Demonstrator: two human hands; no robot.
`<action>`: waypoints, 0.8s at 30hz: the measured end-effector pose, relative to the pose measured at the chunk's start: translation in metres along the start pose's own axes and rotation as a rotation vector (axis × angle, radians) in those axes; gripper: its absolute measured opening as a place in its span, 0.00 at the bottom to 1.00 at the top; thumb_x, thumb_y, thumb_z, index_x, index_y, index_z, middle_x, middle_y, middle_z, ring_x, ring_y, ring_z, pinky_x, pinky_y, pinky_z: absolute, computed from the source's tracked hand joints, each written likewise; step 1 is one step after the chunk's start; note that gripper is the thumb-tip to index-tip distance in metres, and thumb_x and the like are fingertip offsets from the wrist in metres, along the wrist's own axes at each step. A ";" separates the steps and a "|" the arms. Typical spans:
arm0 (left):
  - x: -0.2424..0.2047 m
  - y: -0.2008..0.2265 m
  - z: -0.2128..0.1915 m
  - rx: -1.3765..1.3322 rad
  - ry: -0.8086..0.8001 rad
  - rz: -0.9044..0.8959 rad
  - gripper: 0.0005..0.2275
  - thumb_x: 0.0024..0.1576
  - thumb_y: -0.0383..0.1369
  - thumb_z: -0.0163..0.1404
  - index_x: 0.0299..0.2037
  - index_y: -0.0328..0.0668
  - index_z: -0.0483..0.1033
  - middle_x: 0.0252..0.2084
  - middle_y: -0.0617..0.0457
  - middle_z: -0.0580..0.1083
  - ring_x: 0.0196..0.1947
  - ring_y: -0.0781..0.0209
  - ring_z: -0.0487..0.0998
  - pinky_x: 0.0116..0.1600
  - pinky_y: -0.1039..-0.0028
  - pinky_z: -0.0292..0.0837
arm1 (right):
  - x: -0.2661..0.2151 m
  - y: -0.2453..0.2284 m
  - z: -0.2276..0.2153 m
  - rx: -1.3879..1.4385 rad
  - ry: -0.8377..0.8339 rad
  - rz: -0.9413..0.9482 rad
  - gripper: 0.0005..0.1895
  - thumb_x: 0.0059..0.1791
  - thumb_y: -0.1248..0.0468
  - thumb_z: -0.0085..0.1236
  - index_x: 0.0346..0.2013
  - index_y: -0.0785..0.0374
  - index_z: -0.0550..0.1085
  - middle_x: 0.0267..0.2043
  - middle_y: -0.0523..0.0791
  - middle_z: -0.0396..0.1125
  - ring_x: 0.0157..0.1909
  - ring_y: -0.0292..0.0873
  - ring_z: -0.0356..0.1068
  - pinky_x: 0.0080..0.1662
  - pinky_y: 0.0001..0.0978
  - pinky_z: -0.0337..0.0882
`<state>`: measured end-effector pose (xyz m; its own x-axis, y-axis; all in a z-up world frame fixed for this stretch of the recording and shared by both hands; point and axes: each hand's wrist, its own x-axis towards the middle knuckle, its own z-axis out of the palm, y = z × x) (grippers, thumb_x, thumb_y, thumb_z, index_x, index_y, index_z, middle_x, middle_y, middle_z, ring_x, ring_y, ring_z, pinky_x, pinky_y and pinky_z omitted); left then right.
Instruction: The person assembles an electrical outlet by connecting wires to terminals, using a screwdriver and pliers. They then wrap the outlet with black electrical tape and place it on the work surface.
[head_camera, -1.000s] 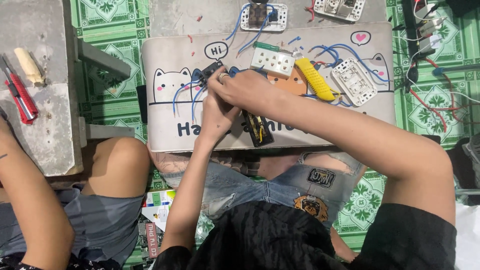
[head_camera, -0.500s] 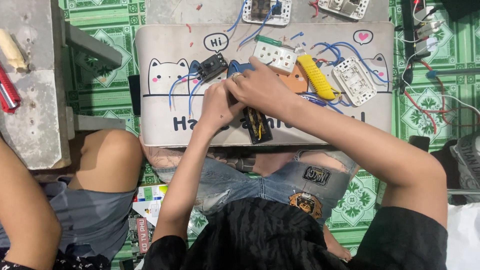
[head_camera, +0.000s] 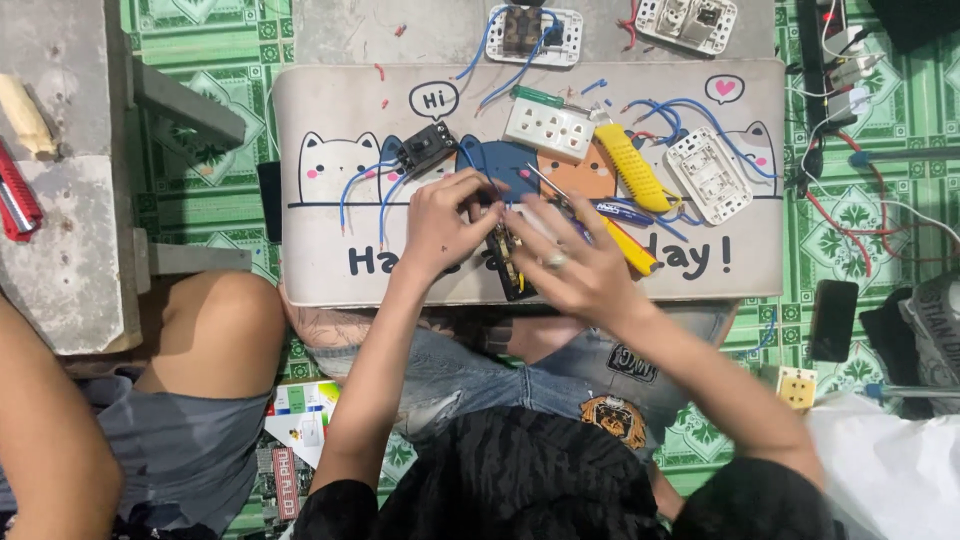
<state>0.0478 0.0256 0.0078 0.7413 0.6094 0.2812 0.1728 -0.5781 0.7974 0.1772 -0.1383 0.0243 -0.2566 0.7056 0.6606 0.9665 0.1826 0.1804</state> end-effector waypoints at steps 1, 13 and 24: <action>-0.003 -0.002 0.002 -0.003 0.003 -0.005 0.02 0.50 0.34 0.59 0.30 0.51 0.79 0.20 0.60 0.73 0.19 0.56 0.74 0.31 0.72 0.72 | -0.011 -0.008 -0.002 0.004 -0.004 -0.004 0.03 0.50 0.59 0.63 0.34 0.52 0.77 0.62 0.42 0.72 0.65 0.48 0.68 0.66 0.61 0.62; -0.014 -0.028 0.009 0.098 0.203 0.259 0.06 0.51 0.33 0.62 0.37 0.47 0.81 0.33 0.54 0.81 0.38 0.53 0.79 0.42 0.66 0.72 | -0.032 -0.044 -0.001 0.211 -0.145 0.486 0.36 0.41 0.41 0.69 0.49 0.68 0.78 0.39 0.48 0.66 0.40 0.50 0.65 0.42 0.42 0.60; -0.022 -0.031 0.010 0.119 0.169 0.320 0.03 0.52 0.33 0.60 0.33 0.49 0.80 0.29 0.58 0.79 0.39 0.57 0.74 0.49 0.67 0.66 | -0.032 -0.015 -0.020 0.157 -0.313 0.385 0.41 0.37 0.58 0.66 0.64 0.71 0.71 0.45 0.55 0.68 0.43 0.57 0.66 0.41 0.44 0.65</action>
<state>0.0322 0.0251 -0.0286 0.6539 0.4629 0.5985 0.0309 -0.8067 0.5902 0.1707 -0.1772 0.0148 0.1090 0.9085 0.4034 0.9859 -0.0469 -0.1606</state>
